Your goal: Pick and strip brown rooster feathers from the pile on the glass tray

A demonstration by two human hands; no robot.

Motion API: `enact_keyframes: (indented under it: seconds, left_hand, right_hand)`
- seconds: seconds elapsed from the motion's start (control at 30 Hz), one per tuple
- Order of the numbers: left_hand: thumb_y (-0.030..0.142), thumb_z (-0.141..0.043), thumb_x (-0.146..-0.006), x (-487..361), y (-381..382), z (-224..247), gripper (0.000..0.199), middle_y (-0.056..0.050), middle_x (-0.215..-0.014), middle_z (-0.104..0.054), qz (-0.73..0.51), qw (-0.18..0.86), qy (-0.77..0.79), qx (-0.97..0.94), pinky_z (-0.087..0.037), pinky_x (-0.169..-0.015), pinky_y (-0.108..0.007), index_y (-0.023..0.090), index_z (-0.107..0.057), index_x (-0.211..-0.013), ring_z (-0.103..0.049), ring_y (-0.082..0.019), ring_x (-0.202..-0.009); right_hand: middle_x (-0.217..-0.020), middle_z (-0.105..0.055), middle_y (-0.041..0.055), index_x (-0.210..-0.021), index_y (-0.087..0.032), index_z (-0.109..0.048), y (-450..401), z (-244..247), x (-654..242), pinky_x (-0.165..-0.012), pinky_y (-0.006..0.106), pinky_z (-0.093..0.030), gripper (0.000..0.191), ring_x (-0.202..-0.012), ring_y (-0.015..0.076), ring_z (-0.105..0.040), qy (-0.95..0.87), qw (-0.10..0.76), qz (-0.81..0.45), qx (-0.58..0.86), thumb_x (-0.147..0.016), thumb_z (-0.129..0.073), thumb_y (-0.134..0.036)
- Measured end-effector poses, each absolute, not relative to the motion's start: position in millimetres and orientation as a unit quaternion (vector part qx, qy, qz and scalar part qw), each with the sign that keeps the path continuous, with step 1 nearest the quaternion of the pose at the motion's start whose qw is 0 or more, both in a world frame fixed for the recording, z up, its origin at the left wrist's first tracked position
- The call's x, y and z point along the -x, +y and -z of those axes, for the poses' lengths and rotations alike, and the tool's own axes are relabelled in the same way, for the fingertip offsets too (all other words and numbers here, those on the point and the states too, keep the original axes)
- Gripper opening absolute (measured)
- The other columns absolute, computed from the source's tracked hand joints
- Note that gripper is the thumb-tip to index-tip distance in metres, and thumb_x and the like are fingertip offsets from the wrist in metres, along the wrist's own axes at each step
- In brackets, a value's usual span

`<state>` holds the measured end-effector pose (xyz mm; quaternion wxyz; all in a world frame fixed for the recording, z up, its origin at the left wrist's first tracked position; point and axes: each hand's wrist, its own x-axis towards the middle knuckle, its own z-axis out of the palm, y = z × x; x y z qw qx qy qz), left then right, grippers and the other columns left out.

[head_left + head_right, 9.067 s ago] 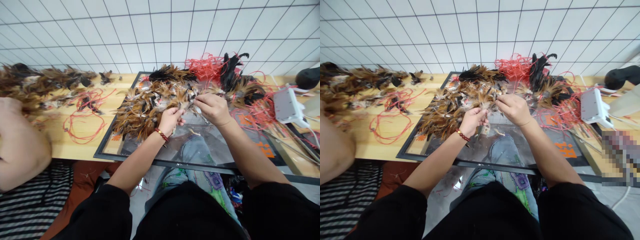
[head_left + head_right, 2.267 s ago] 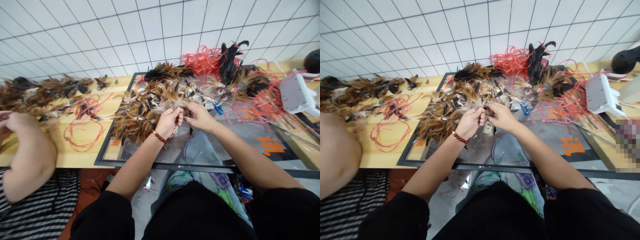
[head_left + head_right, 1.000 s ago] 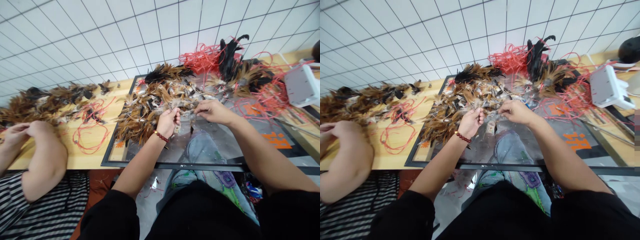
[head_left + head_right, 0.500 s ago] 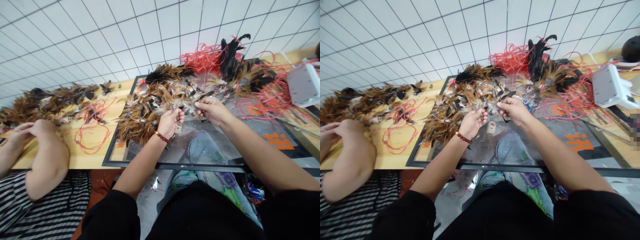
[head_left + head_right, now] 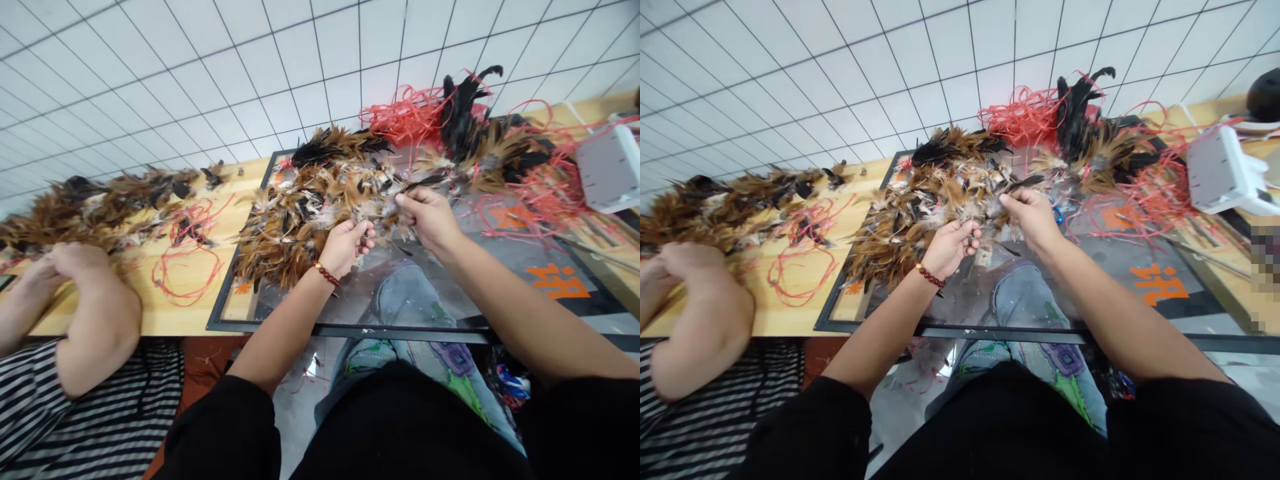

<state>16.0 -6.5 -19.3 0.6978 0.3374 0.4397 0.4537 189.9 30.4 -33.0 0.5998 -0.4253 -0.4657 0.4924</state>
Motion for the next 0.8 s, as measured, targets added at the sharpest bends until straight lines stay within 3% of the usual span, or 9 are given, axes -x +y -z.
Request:
enact_keyframes:
  seconds: [0.17, 0.37, 0.67, 0.8]
  left_hand:
    - [0.017, -0.055, -0.093, -14, -5, 18, 0.012, -0.005, -0.085, -0.072, -0.465, 0.681, 0.455, -0.335, -0.027, -0.038, -0.015, 0.011, -0.060, -0.084, -0.051, -0.002, -0.045]
    - [0.017, -0.060, -0.090, -15, -6, 15, 0.013, -0.002, -0.068, -0.066, -0.433, 0.705, 0.454, -0.329, -0.022, -0.036, -0.014, 0.011, -0.056, -0.079, -0.046, -0.002, -0.040]
    - [0.021, -0.064, -0.088, -20, -10, 23, 0.029, 0.003, -0.049, -0.053, -0.372, 0.669, 0.469, -0.442, -0.029, -0.037, -0.015, 0.011, -0.056, -0.062, -0.045, -0.002, -0.038]
    - [0.012, -0.061, -0.088, -22, -9, 25, 0.022, 0.003, -0.055, -0.056, -0.394, 0.617, 0.497, -0.465, -0.030, -0.036, -0.015, 0.011, -0.061, -0.066, -0.047, -0.002, -0.038]
  right_hand:
    - [-0.052, -0.049, -0.0052, -0.061, -0.018, -0.063, 33, 39, -192, -0.047, 0.025, -0.028, 0.032, -0.047, 0.0059, -0.037, -0.491, 0.587, -0.480, 0.429, -0.060, -0.086, -0.041]
    - [-0.063, -0.062, -0.0010, -0.066, -0.017, -0.068, 21, 40, -174, -0.060, 0.028, -0.043, 0.029, -0.058, 0.0102, -0.051, -0.572, 0.550, -0.467, 0.391, -0.065, -0.082, -0.042]
    - [-0.080, -0.068, 0.0037, -0.074, -0.019, -0.070, 23, 43, -174, -0.066, 0.031, -0.051, 0.032, -0.069, 0.0153, -0.061, -0.640, 0.553, -0.375, 0.379, -0.068, -0.079, -0.049]
    - [-0.077, -0.066, 0.0033, -0.071, -0.020, -0.069, 25, 46, -176, -0.064, 0.031, -0.049, 0.032, -0.068, 0.0156, -0.058, -0.638, 0.555, -0.356, 0.397, -0.070, -0.077, -0.051]
